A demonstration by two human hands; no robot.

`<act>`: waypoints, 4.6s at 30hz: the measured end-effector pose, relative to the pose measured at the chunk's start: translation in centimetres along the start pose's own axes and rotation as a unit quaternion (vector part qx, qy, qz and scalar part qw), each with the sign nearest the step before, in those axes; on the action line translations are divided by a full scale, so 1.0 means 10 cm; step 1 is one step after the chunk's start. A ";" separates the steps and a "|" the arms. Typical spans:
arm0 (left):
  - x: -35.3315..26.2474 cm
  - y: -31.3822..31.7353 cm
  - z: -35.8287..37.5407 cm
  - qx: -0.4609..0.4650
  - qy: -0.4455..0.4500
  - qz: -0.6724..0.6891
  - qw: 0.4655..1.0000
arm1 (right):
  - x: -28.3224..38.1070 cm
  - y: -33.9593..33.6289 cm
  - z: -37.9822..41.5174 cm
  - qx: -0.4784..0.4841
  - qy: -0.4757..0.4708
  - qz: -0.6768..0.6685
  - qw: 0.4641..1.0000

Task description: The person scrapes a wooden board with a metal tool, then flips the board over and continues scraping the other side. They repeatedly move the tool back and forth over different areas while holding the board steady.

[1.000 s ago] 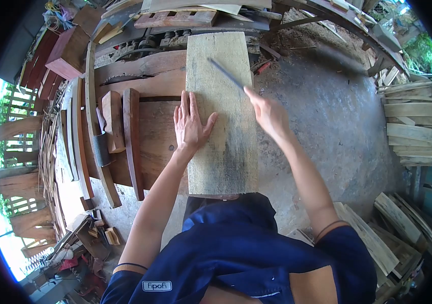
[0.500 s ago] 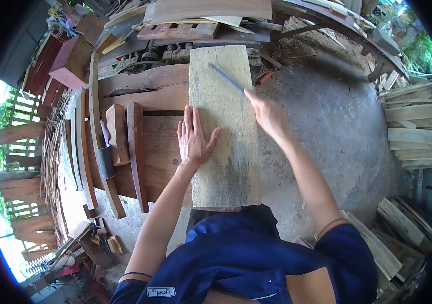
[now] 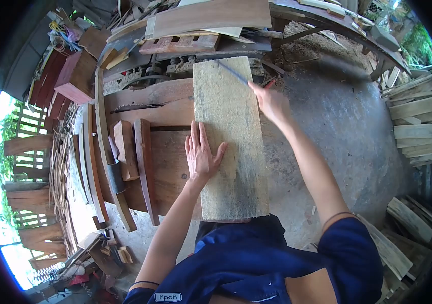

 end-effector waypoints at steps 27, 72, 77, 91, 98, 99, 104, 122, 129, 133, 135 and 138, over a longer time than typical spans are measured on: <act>-0.02 -0.06 0.00 0.006 0.005 0.005 1.000 | -0.05 -0.06 -0.72 0.035 0.068 -0.018 0.997; 0.26 -0.07 0.51 0.007 0.097 -0.020 0.995 | 1.39 0.12 3.64 -0.231 0.371 -0.253 0.863; 0.06 -0.11 1.00 0.011 0.133 -0.008 0.991 | 1.70 -0.22 3.96 -0.232 0.230 -0.141 0.934; 0.13 -0.09 0.97 -0.071 0.090 0.062 0.992 | 1.33 -0.38 3.35 -0.092 0.103 -0.071 0.988; 0.14 -0.12 0.98 -0.084 0.073 0.106 0.988 | 1.43 -0.52 3.81 -0.031 0.066 -0.084 0.994; 0.14 -0.12 0.98 -0.085 0.068 0.105 0.988 | 1.46 -0.51 3.89 -0.027 0.072 -0.082 0.994; 0.18 -0.08 0.95 -0.090 0.079 0.102 0.988 | 1.29 -0.34 3.38 -0.042 0.072 -0.078 0.993; 0.09 -0.02 0.86 -0.138 0.054 -0.021 0.989 | 1.21 -0.37 3.22 -0.033 0.051 -0.057 0.997; 0.09 -0.01 0.86 -0.105 0.004 0.006 0.994 | 1.05 -0.22 2.87 -0.069 0.027 -0.032 0.997; 0.07 -0.07 0.86 -0.086 -0.025 0.022 0.996 | 1.16 -0.32 2.96 -0.046 0.055 -0.054 0.996; 0.09 -0.03 0.88 -0.083 -0.020 0.018 0.996 | 1.25 -0.35 3.36 -0.038 0.032 -0.033 0.998; 0.10 -0.02 0.87 -0.088 -0.019 0.019 0.996 | 1.25 -0.41 3.33 -0.014 0.026 -0.027 0.999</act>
Point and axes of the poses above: each hand's wrist, its own z-axis away from the middle knuckle, its own y-axis out of the palm, x = y × z, the point moved 1 cm from there along -z, towards the middle knuckle, and after that the axes turned 5 degrees about -x, right-handed, at the moved point
